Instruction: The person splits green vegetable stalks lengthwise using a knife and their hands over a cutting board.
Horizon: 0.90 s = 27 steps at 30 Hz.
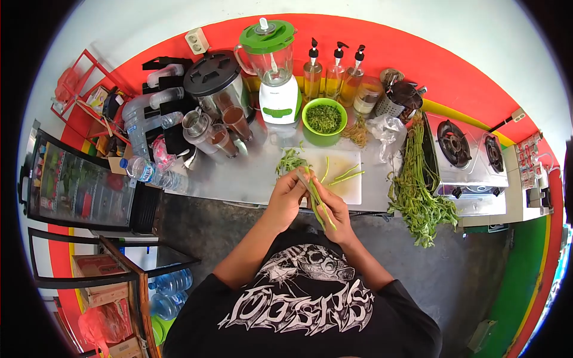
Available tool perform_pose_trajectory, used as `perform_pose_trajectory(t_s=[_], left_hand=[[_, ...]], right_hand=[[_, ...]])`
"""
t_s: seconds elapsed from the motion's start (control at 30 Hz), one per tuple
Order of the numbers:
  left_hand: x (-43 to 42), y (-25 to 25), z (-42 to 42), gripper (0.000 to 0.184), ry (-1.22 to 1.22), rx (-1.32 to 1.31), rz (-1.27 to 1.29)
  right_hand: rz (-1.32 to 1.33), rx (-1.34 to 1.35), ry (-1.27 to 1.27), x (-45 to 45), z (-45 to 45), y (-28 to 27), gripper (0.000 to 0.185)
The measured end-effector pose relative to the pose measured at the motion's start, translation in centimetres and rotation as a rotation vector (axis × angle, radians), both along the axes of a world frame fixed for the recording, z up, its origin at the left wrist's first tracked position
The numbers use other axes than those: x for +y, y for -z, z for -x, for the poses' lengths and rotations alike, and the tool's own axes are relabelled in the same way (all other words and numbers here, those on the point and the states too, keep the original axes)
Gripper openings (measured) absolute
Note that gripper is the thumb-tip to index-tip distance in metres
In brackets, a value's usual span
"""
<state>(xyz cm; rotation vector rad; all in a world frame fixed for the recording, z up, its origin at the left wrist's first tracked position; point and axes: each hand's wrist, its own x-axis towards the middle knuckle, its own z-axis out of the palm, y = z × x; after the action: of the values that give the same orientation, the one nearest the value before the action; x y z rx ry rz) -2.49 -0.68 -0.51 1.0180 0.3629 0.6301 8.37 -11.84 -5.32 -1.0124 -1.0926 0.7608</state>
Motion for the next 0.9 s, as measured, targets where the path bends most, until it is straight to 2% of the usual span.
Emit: perform_pose_trajectory(t_s=[0.07,0.1,0.2,0.3,0.37,0.43,0.5,0.57,0.67,0.77,0.9], left_hand=[[0.1,0.2,0.4,0.012,0.039,0.029,0.073],[0.1,0.1,0.5,0.012,0.039,0.032,0.074],[0.1,-0.2,0.5,0.013,0.051,0.036,0.057],[-0.2,-0.4,0.4,0.023,-0.01,0.032,-0.049],[-0.4,-1.1,0.5,0.023,-0.008,-0.016,0.079],[-0.2,-1.1,0.3,0.023,-0.045,0.01,0.112],[0.0,-0.7,0.4,0.024,-0.086,0.037,0.146],[0.4,0.2,0.8,0.018,-0.005,0.111,0.054],[0.4,0.1,0.8,0.019,-0.009,0.125,-0.008],[-0.4,-1.3,0.3,0.022,-0.1,0.12,-0.07],[-0.1,-1.1,0.4,0.023,-0.058,0.072,-0.047]], right_hand=[[0.011,-0.007,-0.018,0.1,0.2,0.0,0.05],[0.019,0.006,-0.014,0.2,0.3,-0.1,0.051],[0.011,0.017,0.002,0.4,0.7,-0.1,0.051],[-0.002,0.019,0.0,0.5,0.8,-0.1,0.05],[0.0,0.02,-0.017,0.6,0.9,0.2,0.049],[0.003,0.072,0.054,0.7,1.1,1.1,0.048],[0.027,0.082,0.022,0.7,0.9,1.2,0.048],[0.051,0.091,-0.012,0.6,0.9,1.1,0.048],[0.103,0.205,-0.064,0.6,1.2,0.2,0.048],[0.028,0.11,0.007,1.0,1.3,-0.1,0.049],[-0.007,0.024,0.007,1.0,0.7,0.5,0.05]])
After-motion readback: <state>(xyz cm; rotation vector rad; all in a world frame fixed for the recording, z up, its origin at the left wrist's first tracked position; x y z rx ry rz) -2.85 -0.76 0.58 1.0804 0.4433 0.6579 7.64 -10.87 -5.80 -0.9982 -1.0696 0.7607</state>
